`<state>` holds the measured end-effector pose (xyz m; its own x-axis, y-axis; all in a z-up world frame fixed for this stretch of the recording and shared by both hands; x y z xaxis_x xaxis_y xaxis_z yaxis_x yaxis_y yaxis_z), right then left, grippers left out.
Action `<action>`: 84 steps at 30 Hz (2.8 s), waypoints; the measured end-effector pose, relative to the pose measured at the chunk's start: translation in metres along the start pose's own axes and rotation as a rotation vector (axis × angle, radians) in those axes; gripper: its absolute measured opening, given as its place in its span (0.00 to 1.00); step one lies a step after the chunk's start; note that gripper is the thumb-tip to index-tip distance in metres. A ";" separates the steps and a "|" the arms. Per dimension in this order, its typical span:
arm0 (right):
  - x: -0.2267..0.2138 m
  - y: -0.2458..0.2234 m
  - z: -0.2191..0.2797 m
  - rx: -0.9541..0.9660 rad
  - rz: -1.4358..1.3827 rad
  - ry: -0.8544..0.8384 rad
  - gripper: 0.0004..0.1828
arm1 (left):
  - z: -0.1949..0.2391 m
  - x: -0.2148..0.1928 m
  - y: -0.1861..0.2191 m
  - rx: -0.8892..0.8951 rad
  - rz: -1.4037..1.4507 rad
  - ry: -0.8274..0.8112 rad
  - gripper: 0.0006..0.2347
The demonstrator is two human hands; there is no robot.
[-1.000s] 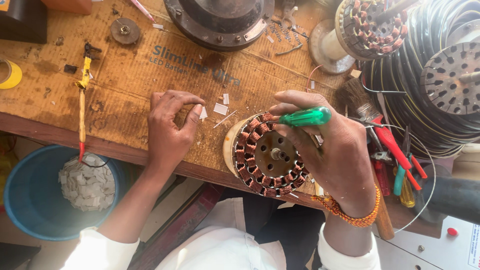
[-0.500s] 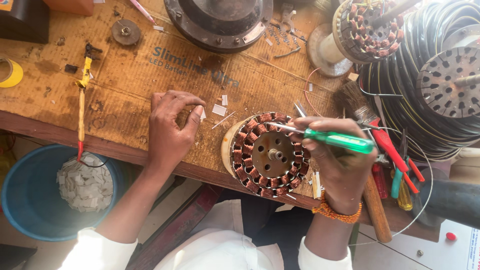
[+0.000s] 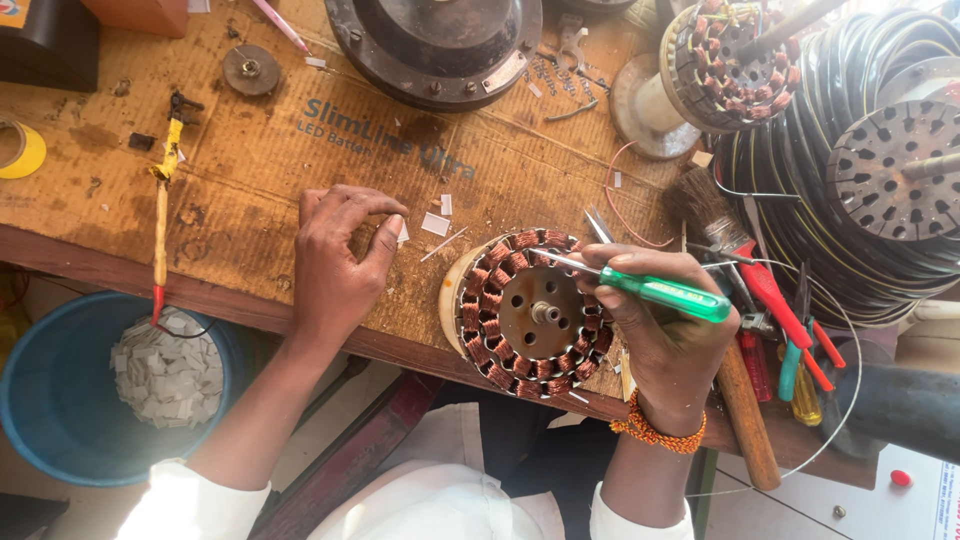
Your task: The person uses a green-handled screwdriver to press white insulating material into the slots of a motor stator. They rotate the stator to access different slots and continue inserting the material throughout the clip.
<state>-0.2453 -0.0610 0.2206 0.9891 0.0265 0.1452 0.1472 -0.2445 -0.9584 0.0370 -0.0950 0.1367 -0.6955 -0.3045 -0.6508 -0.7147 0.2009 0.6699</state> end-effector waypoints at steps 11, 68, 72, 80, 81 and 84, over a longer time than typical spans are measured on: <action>0.008 -0.011 -0.005 -0.027 0.118 -0.107 0.12 | 0.001 0.001 -0.003 -0.019 0.004 -0.006 0.03; -0.010 0.018 -0.033 -0.093 0.022 -0.254 0.15 | -0.004 0.005 -0.003 -0.022 -0.035 -0.022 0.02; -0.012 0.020 -0.032 -0.099 0.012 -0.251 0.14 | -0.004 0.005 -0.003 -0.021 -0.036 -0.024 0.02; -0.015 0.024 -0.034 -0.094 -0.004 -0.236 0.14 | -0.003 0.006 -0.003 -0.025 -0.037 -0.023 0.03; -0.014 0.024 -0.034 -0.092 0.000 -0.246 0.14 | -0.003 0.006 -0.003 -0.025 -0.037 -0.022 0.03; -0.012 0.025 -0.036 -0.090 0.007 -0.295 0.14 | -0.003 0.006 -0.003 -0.026 -0.037 -0.024 0.03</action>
<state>-0.2540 -0.1023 0.2036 0.9523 0.3011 0.0486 0.1519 -0.3301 -0.9317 0.0353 -0.1006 0.1316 -0.6705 -0.2885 -0.6835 -0.7380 0.1660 0.6540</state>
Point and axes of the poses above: each hand's wrist, its own z-axis away from the middle knuckle, its own x-axis out of the palm, y = z × x, the point moved 10 cm from there along -z, towards the middle knuckle, and after that the axes turned 14 degrees about -z, right-handed, at the moved point
